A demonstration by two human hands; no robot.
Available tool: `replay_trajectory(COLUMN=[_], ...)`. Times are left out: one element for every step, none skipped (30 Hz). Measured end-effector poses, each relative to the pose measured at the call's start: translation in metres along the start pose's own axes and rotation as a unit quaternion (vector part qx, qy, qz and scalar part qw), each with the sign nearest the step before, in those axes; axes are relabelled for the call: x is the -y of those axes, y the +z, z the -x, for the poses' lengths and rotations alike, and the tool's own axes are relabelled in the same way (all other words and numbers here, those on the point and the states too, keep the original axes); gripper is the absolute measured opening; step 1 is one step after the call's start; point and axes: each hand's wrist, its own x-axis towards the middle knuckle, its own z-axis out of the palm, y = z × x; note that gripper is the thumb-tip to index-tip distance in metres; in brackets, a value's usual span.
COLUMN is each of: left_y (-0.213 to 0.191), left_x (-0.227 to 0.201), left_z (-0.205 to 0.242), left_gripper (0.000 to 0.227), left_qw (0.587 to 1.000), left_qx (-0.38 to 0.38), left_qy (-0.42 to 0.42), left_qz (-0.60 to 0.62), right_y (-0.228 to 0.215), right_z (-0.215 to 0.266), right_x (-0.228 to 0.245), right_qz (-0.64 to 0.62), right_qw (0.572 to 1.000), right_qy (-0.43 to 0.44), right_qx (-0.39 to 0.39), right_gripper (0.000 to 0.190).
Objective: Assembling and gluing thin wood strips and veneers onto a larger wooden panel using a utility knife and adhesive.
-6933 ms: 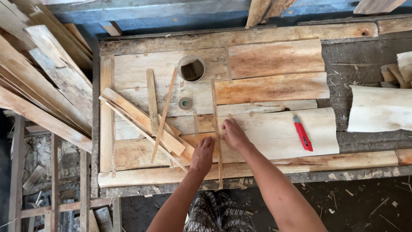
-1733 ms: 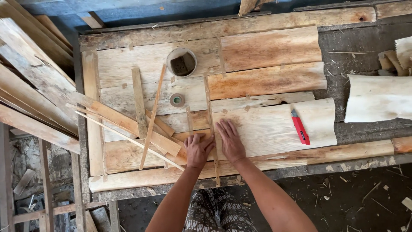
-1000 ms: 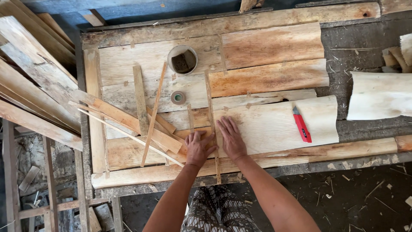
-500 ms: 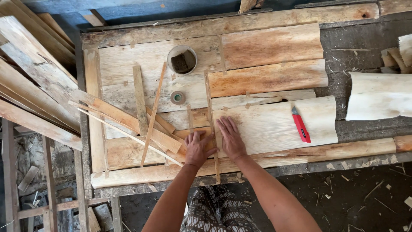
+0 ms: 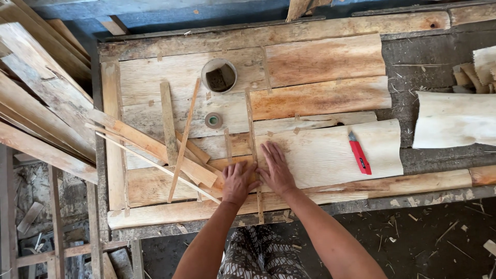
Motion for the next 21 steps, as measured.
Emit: replay_trajectory(left_y=[-0.001,-0.002,-0.004,-0.005,-0.006,-0.006,-0.007,-0.009,-0.009,-0.008,-0.006,-0.005,-0.004,-0.003,-0.002,-0.005,-0.007,-0.010,-0.012,-0.013,-0.014], left_x=[0.000,-0.001,-0.003,-0.003,-0.003,-0.003,-0.003,-0.005,-0.007,-0.005,-0.003,-0.001,-0.001,-0.002,-0.002,-0.004,-0.005,-0.007,-0.008,-0.008,-0.008], left_z=[-0.001,0.001,0.003,0.002,0.001,-0.005,-0.011,-0.004,0.002,0.002,0.001,-0.002,-0.004,-0.002,-0.001,-0.003,-0.005,-0.003,-0.002,-0.004,-0.006], left_gripper=[0.073,0.073,0.072,0.072,0.071,0.069,0.069,0.070,0.071,0.071,0.071,0.070,0.070,0.070,0.071,0.071,0.072,0.073,0.073,0.073,0.072], left_qw=[1.000,1.000,1.000,1.000,0.999,0.999,0.999,0.999,0.999,0.999,0.999,1.000,1.000,1.000,0.999,0.999,0.999,0.998,0.997,0.998,0.998], left_qx=[0.000,0.007,0.014,0.012,0.019,0.024,0.019,0.033,0.047,0.047,0.034,0.020,0.019,0.026,0.033,0.032,0.045,0.061,0.062,0.062,0.063], left_qy=[0.000,0.003,0.005,0.007,0.005,0.006,0.009,-0.002,-0.012,-0.012,-0.003,0.007,0.009,0.003,-0.004,-0.004,-0.011,-0.019,-0.020,-0.019,-0.018], left_qz=[0.000,-0.010,-0.020,-0.021,-0.025,-0.030,-0.031,-0.024,-0.017,-0.017,-0.012,-0.006,-0.007,-0.016,-0.025,-0.025,-0.027,-0.028,-0.028,-0.026,-0.024], right_y=[-0.002,-0.004,-0.007,-0.003,0.000,0.001,-0.003,-0.005,-0.006,-0.007,-0.008,-0.010,-0.010,-0.010,-0.009,-0.007,-0.006,-0.004,-0.001,0.002,0.004], right_z=[-0.002,-0.002,-0.001,0.000,0.000,-0.002,-0.011,-0.009,-0.007,-0.009,-0.011,-0.015,-0.020,-0.021,-0.023,-0.030,-0.036,-0.040,-0.041,-0.045,-0.048], right_x=[0.001,0.003,0.006,0.003,0.000,-0.005,-0.007,-0.006,-0.004,-0.005,-0.006,-0.008,-0.010,-0.011,-0.012,-0.015,-0.018,-0.020,-0.021,-0.023,-0.025], right_qz=[0.000,-0.015,-0.030,-0.029,-0.042,-0.053,-0.051,-0.059,-0.068,-0.069,-0.077,-0.085,-0.084,-0.084,-0.084,-0.083,-0.073,-0.064,-0.064,-0.051,-0.037], right_qw=[1.000,1.000,0.999,0.999,0.999,0.998,0.998,0.996,0.994,0.994,0.993,0.991,0.991,0.992,0.992,0.992,0.992,0.990,0.990,0.986,0.981], right_qy=[0.000,0.003,0.007,0.005,0.007,0.008,0.004,0.005,0.006,0.006,0.026,0.045,0.044,0.067,0.089,0.089,0.104,0.120,0.121,0.145,0.170], right_qx=[0.000,-0.007,-0.014,-0.016,-0.027,-0.039,-0.044,-0.063,-0.082,-0.082,-0.086,-0.091,-0.093,-0.061,-0.030,-0.031,0.002,0.036,0.037,0.061,0.085], right_gripper=[0.089,0.089,0.089,0.089,0.084,0.080,0.080,0.071,0.061,0.061,0.048,0.036,0.036,0.029,0.026,0.026,0.029,0.033,0.033,0.035,0.038])
